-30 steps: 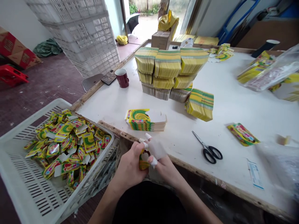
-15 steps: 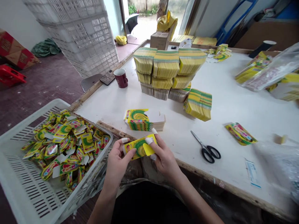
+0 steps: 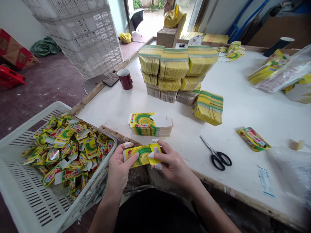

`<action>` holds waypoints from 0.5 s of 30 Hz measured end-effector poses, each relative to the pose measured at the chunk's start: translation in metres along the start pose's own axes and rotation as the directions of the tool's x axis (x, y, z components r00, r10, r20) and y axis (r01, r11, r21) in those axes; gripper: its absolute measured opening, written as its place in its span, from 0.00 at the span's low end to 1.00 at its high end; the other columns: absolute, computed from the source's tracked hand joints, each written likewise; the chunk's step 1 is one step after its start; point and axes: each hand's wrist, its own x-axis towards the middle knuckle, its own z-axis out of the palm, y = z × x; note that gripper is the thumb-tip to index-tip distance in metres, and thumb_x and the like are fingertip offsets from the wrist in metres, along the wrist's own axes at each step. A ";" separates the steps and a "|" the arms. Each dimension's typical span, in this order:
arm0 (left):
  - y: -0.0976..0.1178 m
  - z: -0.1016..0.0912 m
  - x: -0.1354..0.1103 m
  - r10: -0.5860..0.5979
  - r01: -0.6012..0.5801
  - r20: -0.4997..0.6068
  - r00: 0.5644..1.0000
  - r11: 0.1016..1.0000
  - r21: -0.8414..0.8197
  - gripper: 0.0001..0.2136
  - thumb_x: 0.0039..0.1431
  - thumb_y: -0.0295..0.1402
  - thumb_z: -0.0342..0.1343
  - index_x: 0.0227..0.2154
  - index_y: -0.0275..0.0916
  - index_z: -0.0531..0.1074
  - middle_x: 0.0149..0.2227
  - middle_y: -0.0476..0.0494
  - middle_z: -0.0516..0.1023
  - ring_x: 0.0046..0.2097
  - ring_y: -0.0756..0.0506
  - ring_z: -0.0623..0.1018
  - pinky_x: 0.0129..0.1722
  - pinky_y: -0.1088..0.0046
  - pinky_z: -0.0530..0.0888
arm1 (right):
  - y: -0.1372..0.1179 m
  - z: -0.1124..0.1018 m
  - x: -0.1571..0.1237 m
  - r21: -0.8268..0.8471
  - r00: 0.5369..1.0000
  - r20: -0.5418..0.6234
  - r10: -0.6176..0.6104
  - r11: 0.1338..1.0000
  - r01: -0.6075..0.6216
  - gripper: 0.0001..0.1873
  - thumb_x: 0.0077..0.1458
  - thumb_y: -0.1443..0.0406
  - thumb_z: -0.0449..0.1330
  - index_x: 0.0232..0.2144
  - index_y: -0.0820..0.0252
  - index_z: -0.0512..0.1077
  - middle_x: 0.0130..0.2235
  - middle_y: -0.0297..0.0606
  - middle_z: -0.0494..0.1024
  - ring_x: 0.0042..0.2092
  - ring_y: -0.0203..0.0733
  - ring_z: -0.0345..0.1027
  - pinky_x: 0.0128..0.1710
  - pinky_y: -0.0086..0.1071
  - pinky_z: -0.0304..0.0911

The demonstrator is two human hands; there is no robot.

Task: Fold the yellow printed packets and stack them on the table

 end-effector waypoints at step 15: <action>0.007 -0.001 -0.002 0.059 -0.060 0.032 0.998 0.998 0.024 0.22 0.43 0.31 0.70 0.41 0.37 0.67 0.30 0.50 0.80 0.30 0.51 0.79 0.32 0.76 0.78 | -0.009 -0.004 -0.001 -0.054 0.999 0.041 -0.014 0.998 0.016 0.12 0.58 0.69 0.58 0.45 0.57 0.71 0.57 0.51 0.61 0.55 0.50 0.65 0.48 0.41 0.68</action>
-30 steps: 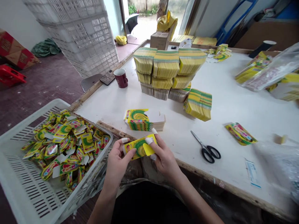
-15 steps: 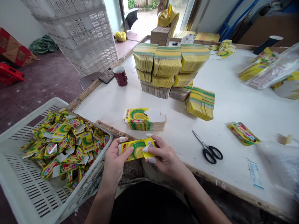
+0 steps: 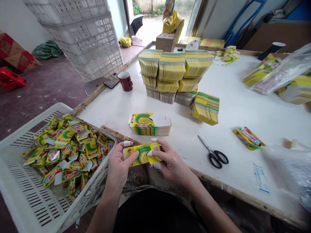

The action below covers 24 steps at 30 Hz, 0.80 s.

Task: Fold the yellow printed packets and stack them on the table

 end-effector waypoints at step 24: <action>0.012 -0.022 -0.004 0.221 -0.126 -0.211 0.952 0.913 0.389 0.22 0.49 0.40 0.66 0.46 0.41 0.69 0.36 0.49 0.79 0.34 0.48 0.79 0.36 0.73 0.77 | -0.009 0.040 0.034 0.207 0.935 -0.104 0.338 0.927 -0.312 0.21 0.65 0.62 0.47 0.56 0.64 0.64 0.42 0.47 0.79 0.37 0.45 0.74 0.38 0.36 0.70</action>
